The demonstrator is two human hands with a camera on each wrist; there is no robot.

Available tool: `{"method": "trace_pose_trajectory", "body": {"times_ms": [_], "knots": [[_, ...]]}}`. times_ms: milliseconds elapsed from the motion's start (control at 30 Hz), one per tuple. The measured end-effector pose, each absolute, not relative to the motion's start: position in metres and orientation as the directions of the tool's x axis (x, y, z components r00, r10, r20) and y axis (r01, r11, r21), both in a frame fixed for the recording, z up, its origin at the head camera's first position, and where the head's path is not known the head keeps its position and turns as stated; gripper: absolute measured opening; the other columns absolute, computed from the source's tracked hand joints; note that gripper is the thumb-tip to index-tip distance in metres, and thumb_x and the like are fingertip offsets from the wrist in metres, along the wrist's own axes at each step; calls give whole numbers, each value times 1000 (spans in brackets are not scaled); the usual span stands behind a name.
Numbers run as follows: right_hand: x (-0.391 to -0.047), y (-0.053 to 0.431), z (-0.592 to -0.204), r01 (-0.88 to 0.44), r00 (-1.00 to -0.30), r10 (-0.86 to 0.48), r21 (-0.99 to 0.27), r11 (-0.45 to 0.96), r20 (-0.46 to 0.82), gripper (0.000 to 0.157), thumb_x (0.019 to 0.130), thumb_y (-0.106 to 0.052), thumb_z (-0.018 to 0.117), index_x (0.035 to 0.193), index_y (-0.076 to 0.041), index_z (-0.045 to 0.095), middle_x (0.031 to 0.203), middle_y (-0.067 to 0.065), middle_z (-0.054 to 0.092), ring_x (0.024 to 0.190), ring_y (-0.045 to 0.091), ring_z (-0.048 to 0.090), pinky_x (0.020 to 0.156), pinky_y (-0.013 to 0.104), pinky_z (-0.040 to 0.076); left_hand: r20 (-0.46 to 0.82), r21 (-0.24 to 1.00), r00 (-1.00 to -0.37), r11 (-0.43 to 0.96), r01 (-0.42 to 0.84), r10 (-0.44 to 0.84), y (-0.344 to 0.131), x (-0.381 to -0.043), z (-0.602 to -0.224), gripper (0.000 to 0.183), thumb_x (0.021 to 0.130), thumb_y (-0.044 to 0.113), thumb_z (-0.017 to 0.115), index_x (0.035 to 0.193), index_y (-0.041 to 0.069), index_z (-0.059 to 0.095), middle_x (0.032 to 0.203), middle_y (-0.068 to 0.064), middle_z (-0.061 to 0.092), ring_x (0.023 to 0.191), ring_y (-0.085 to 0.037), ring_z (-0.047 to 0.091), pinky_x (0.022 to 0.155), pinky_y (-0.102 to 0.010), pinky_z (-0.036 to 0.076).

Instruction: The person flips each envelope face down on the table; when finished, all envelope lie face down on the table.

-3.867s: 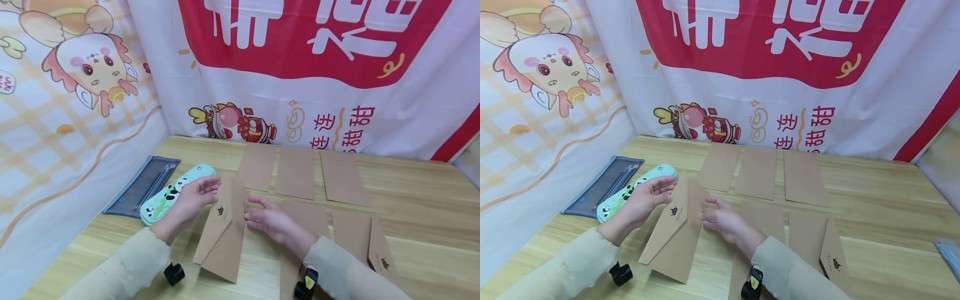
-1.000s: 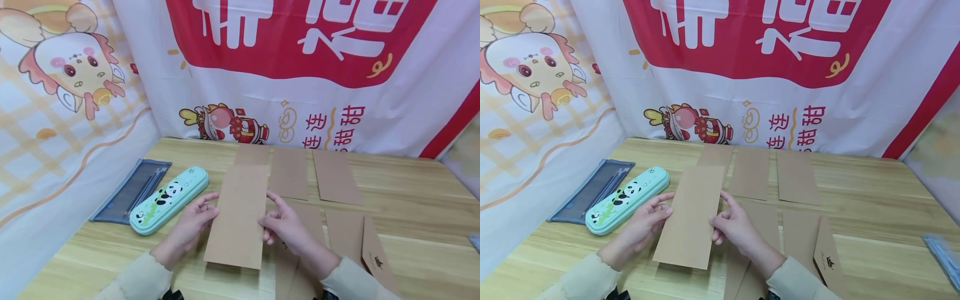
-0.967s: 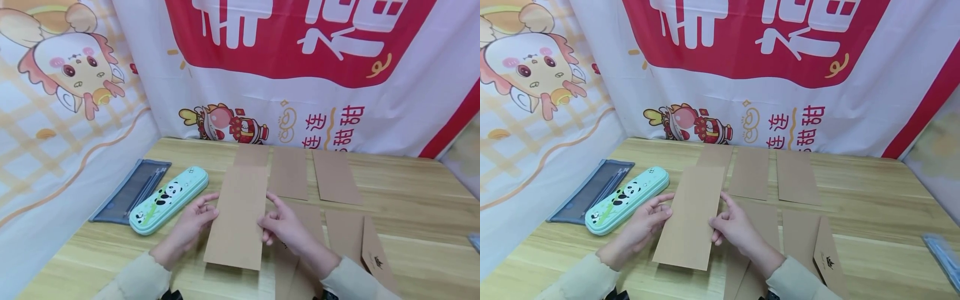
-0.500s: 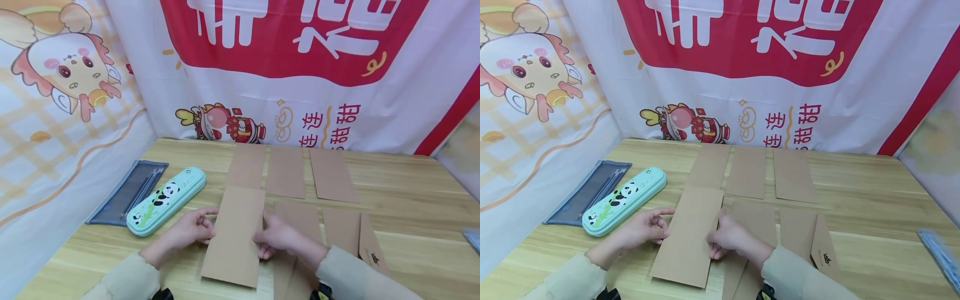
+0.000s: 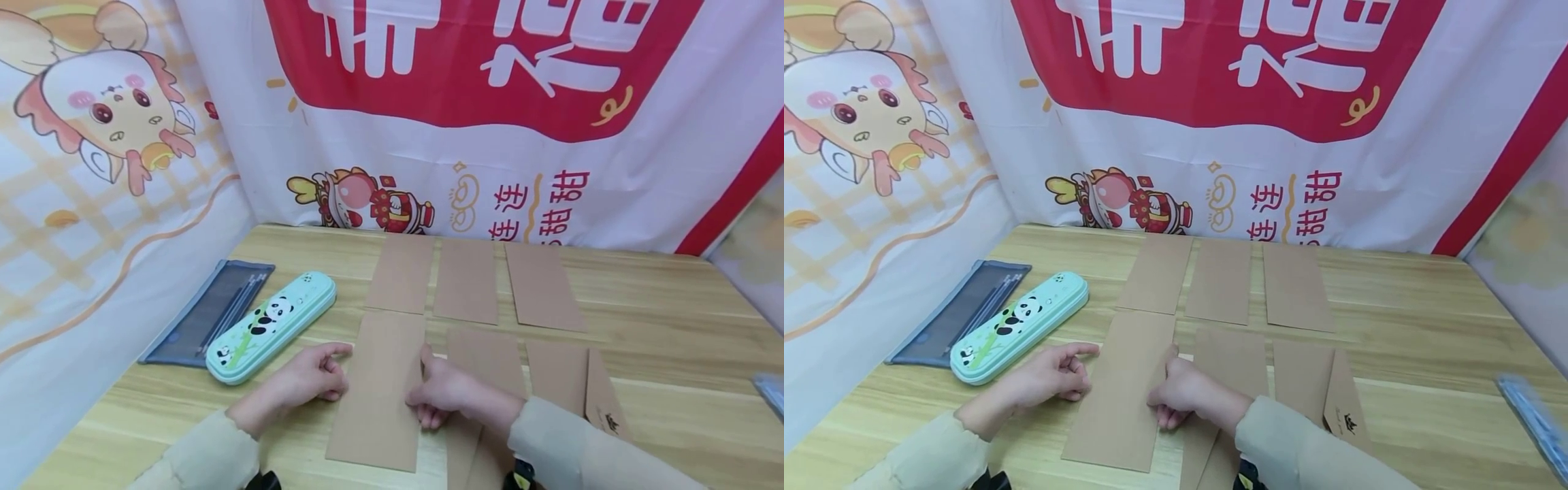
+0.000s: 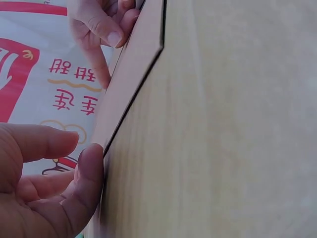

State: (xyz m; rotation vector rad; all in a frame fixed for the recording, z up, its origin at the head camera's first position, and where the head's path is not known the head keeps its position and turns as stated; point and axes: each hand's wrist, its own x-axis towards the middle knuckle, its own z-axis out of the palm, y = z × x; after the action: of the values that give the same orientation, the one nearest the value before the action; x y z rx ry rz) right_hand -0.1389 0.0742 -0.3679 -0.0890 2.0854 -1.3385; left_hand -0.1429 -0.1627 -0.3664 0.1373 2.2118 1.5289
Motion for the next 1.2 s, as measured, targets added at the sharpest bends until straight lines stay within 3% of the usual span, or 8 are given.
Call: {"method": "trace_pose_trajectory", "body": {"times_ms": [167, 367, 700, 833, 933, 1200], "knots": [[-139, 79, -367, 306, -777, -407, -854, 421, -479, 96, 84, -1, 60, 140, 7, -18, 53, 5, 57, 39, 10, 51, 38, 20, 47, -279, 907, -907, 397, -140, 317, -159, -144, -366, 62, 77, -4, 57, 136, -8, 36, 80, -10, 56, 68, -15, 58, 65, -30, 54], [-137, 97, -355, 295, -780, -479, -912, 286, -402, 91, 85, -3, 58, 144, 4, -10, 57, 5, 59, 43, 9, 53, 43, 18, 48, -218, 910, -911, 409, -60, 351, -150, -146, -361, 60, 82, 2, 59, 137, -4, 37, 87, -10, 55, 70, -16, 56, 66, -31, 53], [-134, 152, -334, 197, -869, -427, -966, 167, -251, 88, 84, -9, 61, 147, -1, 0, 78, 6, 62, 64, 11, 58, 63, 24, 52, -96, 959, -900, 282, 31, 426, -105, -151, -357, 51, 85, 1, 58, 133, -6, 41, 111, -22, 53, 89, -16, 57, 75, -28, 53], [-127, 174, -338, 183, -894, -383, -970, 157, -231, 86, 86, -13, 61, 147, 1, 1, 104, 20, 58, 83, 17, 62, 77, 29, 54, -72, 977, -899, 211, 23, 432, -86, -152, -359, 50, 85, -1, 58, 131, -10, 41, 117, -26, 52, 99, -23, 58, 82, -28, 52], [-121, 188, -342, 178, -914, -341, -973, 148, -219, 84, 88, -16, 60, 147, 2, 2, 123, 33, 44, 102, 27, 60, 89, 36, 51, -75, 986, -893, 167, 0, 444, -72, -152, -361, 51, 84, -3, 58, 131, -11, 40, 122, -27, 50, 107, -31, 55, 89, -31, 50], [-111, 213, -349, 192, -925, -297, -966, 173, -237, 84, 90, -19, 59, 146, 3, 1, 132, 38, 34, 114, 34, 51, 95, 41, 47, -141, 990, -854, 93, -109, 501, -47, -146, -366, 58, 82, -4, 57, 135, -11, 34, 135, -28, 40, 122, -39, 44, 100, -36, 43]]}}
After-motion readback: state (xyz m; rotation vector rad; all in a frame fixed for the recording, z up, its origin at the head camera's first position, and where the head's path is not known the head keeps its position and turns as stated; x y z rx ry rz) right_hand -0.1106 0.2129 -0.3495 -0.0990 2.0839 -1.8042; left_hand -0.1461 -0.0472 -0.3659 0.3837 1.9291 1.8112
